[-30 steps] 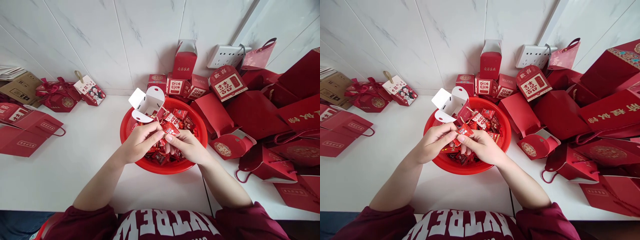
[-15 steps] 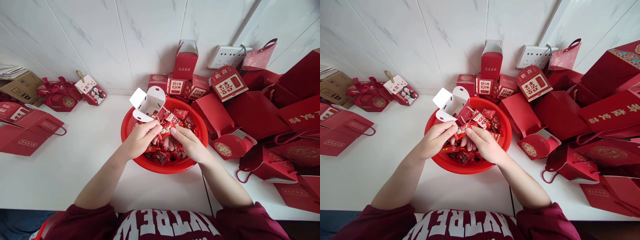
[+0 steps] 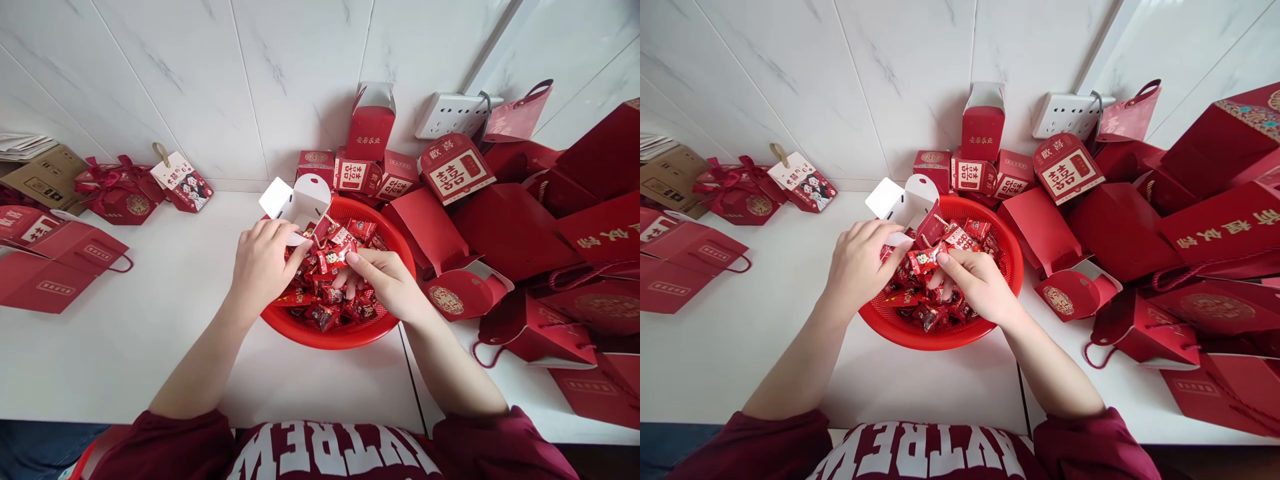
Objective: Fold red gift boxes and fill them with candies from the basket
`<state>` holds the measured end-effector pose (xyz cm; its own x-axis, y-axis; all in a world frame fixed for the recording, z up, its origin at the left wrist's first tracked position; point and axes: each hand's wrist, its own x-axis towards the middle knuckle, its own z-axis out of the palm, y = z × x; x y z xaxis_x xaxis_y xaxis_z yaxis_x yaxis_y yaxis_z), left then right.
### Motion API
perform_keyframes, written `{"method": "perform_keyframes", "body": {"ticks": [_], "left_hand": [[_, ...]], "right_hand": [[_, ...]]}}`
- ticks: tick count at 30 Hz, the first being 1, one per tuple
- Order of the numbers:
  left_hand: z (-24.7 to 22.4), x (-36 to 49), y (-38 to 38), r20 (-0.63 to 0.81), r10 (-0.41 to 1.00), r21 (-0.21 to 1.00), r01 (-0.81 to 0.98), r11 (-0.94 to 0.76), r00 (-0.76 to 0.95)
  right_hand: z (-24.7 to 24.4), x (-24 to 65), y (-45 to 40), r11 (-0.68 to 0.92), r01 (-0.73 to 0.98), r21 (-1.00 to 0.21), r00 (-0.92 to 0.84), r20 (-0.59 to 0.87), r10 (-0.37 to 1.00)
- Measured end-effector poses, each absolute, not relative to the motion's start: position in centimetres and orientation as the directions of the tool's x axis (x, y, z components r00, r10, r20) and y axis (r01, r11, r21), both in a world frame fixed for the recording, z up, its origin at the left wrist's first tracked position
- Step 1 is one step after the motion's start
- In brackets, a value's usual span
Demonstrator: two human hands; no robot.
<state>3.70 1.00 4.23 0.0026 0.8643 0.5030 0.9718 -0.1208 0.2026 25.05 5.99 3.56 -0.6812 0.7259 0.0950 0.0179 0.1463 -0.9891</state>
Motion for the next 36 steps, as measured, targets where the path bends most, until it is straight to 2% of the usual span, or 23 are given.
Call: {"method": "perform_keyframes", "body": {"ticks": [3,6,11,14,16,18,21,25,27,29,31,33,36], "left_hand": [[3.1,3.1,1.9,0.459,0.883,0.134,0.975,-0.177,0.098],[2.4,2.6,2.6,0.525,0.83,0.03,0.97,-0.242,0.19],[3.3,2.0,2.4,0.551,0.675,-0.176,0.859,-0.481,0.491],[4.3,2.4,1.7,0.62,0.545,-0.281,0.808,-0.517,0.565],[4.9,2.8,1.1,0.675,0.459,-0.297,0.783,-0.547,0.577],[5.3,3.2,0.5,0.719,0.417,-0.24,0.762,-0.602,0.556],[6.0,3.5,-0.4,0.69,0.489,-0.023,0.692,-0.722,0.533],[7.1,3.0,-1.4,0.451,0.658,0.342,0.565,-0.751,0.603],[7.6,2.6,-1.8,0.35,0.706,0.444,0.555,-0.703,0.615],[8.0,2.0,-2.1,0.291,0.747,0.484,0.582,-0.654,0.598],[8.2,1.5,-2.3,0.257,0.775,0.49,0.613,-0.62,0.578],[8.4,1.1,-2.3,0.235,0.793,0.48,0.642,-0.598,0.562],[8.4,1.0,-2.3,0.229,0.838,0.447,0.711,-0.543,0.496]], "right_hand": [[4.2,25.6,6.0,0.232,-0.013,-0.973,-0.648,0.185,0.739],[4.6,26.5,6.0,0.34,0.014,-0.94,-0.585,0.268,0.766],[4.9,27.5,6.1,0.549,0.073,-0.833,-0.416,0.475,0.776],[5.0,27.7,6.2,0.62,0.054,-0.783,-0.245,0.592,0.768],[5.3,27.8,6.2,0.676,0.066,-0.734,-0.132,0.665,0.735],[5.5,28.0,6.2,0.717,0.1,-0.69,-0.045,0.717,0.696],[5.8,28.3,6.1,0.754,0.139,-0.642,0.041,0.764,0.643],[5.8,28.5,5.9,0.793,0.122,-0.597,0.029,0.8,0.599],[5.7,28.5,6.0,0.805,0.139,-0.577,-0.125,0.796,0.592],[5.7,28.4,6.1,0.807,0.192,-0.558,-0.414,0.7,0.582],[5.6,28.3,6.4,0.791,0.255,-0.556,-0.657,0.501,0.563],[5.6,28.2,6.6,0.773,0.291,-0.563,-0.737,0.383,0.557],[5.4,28.2,6.9,0.769,0.3,-0.565,-0.685,0.434,0.586]]}}
